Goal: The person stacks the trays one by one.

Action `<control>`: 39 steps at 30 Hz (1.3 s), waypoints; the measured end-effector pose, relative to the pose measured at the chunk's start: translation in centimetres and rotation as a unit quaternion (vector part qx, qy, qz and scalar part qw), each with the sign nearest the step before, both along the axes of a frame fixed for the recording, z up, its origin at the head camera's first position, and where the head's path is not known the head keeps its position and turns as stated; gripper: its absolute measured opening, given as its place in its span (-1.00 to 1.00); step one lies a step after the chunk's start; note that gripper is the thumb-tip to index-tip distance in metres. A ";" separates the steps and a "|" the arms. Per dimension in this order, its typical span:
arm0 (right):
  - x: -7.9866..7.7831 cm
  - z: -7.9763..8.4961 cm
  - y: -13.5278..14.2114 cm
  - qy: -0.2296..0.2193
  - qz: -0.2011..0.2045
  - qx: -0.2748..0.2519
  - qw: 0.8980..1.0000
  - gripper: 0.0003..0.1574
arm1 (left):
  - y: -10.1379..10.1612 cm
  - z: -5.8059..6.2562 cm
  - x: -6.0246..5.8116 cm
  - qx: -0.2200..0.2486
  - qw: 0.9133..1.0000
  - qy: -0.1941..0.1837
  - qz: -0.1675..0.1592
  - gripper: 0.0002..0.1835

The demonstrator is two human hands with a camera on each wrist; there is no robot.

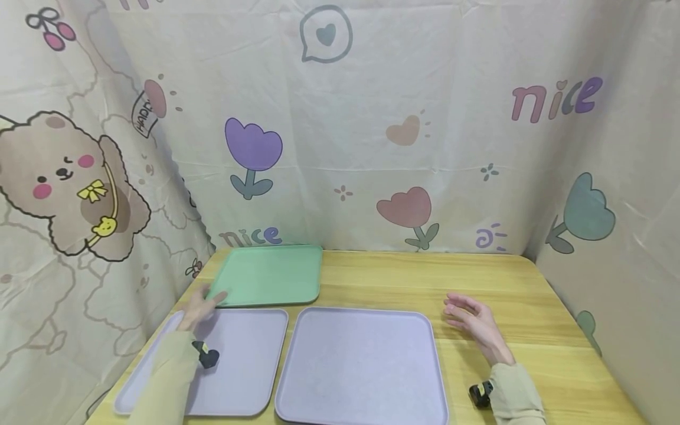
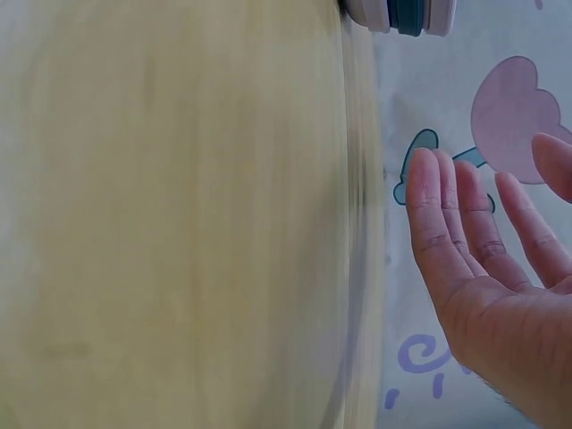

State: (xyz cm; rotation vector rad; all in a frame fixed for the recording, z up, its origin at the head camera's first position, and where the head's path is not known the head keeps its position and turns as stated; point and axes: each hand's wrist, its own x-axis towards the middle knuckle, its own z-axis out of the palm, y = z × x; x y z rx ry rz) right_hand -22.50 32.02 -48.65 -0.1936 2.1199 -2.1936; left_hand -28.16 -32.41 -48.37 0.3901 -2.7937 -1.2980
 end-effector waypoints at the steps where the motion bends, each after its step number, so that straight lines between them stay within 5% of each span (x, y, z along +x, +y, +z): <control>1: 0.0 0.0 0.0 0.001 -0.001 0.000 1.000 -0.64 | 0.2 0.1 0.0 0.005 1.000 -0.003 -0.007 -0.18; 13: 0.0 0.1 0.0 -0.003 -0.003 0.003 1.000 -0.44 | 2.1 0.4 0.5 -0.017 0.999 -0.012 -0.049 -0.15; 28: 0.0 -0.1 -0.1 -0.001 -0.006 0.002 1.000 -0.69 | 5.8 -0.3 0.5 0.041 0.994 0.025 -0.102 -0.16; 39: -0.1 0.0 -0.2 -0.009 -0.015 0.013 1.000 -0.37 | 8.8 -0.4 0.3 0.050 0.989 0.046 -0.129 -0.17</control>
